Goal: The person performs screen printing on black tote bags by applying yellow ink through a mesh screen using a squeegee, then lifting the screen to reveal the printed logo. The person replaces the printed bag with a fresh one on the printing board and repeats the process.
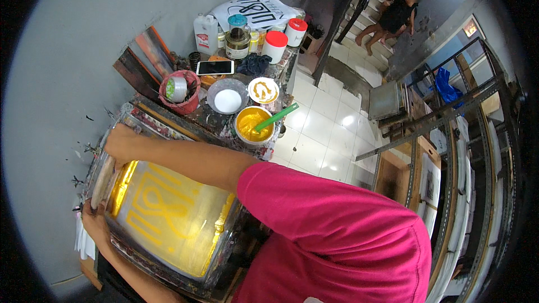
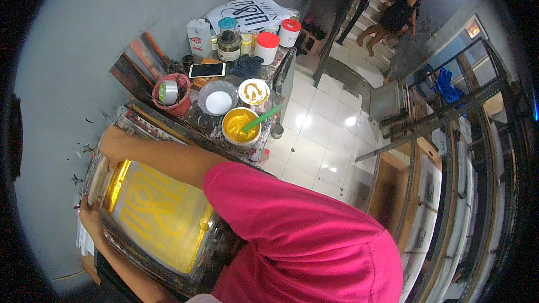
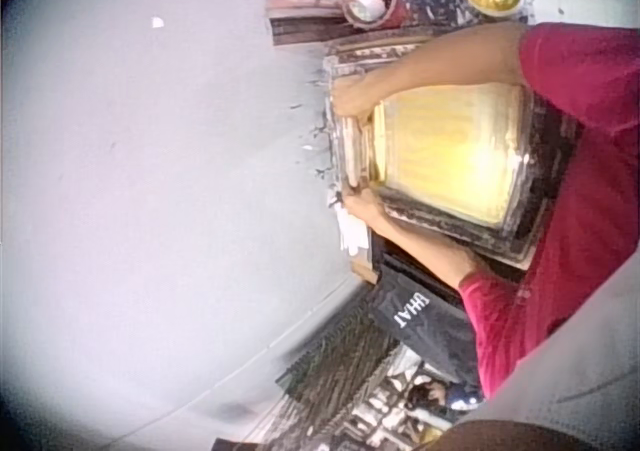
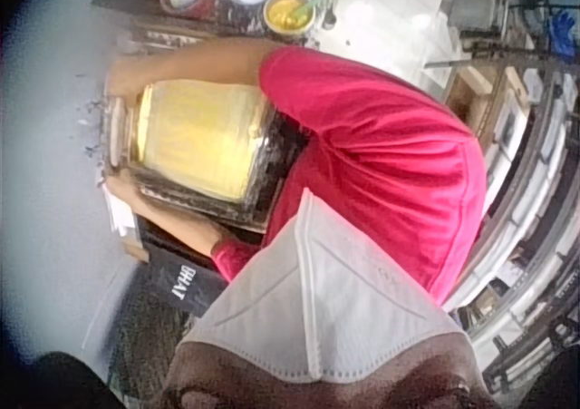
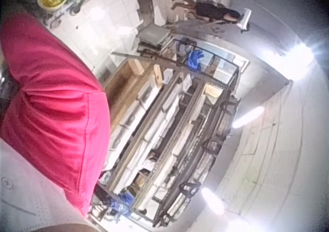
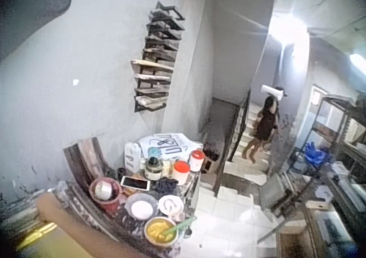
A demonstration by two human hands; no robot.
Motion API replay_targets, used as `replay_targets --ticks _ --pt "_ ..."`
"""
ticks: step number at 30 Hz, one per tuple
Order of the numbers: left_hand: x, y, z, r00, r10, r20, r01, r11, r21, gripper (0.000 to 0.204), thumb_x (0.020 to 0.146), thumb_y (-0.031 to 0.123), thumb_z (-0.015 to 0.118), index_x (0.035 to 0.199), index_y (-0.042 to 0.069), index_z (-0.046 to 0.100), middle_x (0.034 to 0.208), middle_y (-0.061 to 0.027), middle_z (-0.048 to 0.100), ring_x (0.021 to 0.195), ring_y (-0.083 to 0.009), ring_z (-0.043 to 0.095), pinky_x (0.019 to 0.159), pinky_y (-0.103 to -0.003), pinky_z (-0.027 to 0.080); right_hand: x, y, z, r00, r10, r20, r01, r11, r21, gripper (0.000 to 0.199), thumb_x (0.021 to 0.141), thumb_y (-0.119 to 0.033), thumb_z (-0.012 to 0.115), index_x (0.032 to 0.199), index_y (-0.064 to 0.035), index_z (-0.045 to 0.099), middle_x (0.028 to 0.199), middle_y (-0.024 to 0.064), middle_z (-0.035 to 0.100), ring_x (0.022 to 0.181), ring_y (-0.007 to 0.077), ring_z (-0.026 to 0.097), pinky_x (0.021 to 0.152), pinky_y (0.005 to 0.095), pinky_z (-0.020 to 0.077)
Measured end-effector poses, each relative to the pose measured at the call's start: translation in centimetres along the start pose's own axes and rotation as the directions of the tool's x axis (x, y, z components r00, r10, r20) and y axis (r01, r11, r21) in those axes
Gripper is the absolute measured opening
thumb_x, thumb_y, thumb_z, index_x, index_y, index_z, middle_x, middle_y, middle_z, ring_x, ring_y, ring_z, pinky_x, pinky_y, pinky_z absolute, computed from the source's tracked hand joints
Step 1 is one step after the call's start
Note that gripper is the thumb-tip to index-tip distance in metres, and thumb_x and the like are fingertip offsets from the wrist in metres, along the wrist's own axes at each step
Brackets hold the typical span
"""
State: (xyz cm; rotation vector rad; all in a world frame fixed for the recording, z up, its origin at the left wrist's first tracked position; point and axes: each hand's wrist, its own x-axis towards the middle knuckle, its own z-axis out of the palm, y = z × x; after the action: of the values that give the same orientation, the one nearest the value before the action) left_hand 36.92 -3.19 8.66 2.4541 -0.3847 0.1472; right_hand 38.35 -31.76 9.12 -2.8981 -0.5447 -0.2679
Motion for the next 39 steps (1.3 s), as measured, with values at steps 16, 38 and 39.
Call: replay_targets --ticks 16,38,39 --pt "-0.2 1.0 0.1 0.998 0.046 0.037 -0.048 0.997 0.061 0.036 0.089 0.022 0.069 0.116 -0.001 0.064 0.095 -0.0192 0.069 0.084 -0.0297 0.065 0.078 -0.038 0.049 -0.4 0.6 0.5 0.999 0.033 0.008 -0.033 0.999 -0.04 0.051 0.064 -0.057 0.081 0.082 -0.0103 0.078 0.082 0.0128 0.074 0.083 0.0304 0.073 0.07 0.0426 0.0554" --pt "-10.0 4.4 0.1 0.982 0.174 -0.08 -0.157 0.971 0.183 0.035 0.086 0.037 0.071 0.097 0.003 0.07 0.085 -0.0165 0.068 0.084 -0.0345 0.066 0.075 -0.045 0.05 -8.7 -2.9 -0.7 0.994 -0.073 -0.086 0.052 0.975 -0.217 0.066 0.069 -0.076 0.068 0.085 -0.0124 0.073 0.08 0.0097 0.072 0.078 0.0287 0.072 0.063 0.0434 0.0553" --pt "-10.9 4.5 0.1 0.984 0.159 -0.077 -0.143 0.973 0.183 0.035 0.086 0.037 0.072 0.098 0.004 0.07 0.088 -0.0165 0.068 0.085 -0.0348 0.065 0.076 -0.044 0.05 -9.6 -3.3 -0.8 0.989 -0.086 -0.123 0.057 0.974 -0.22 0.066 0.068 -0.076 0.068 0.084 -0.0122 0.073 0.079 0.009 0.072 0.077 0.028 0.072 0.062 0.0424 0.0552"
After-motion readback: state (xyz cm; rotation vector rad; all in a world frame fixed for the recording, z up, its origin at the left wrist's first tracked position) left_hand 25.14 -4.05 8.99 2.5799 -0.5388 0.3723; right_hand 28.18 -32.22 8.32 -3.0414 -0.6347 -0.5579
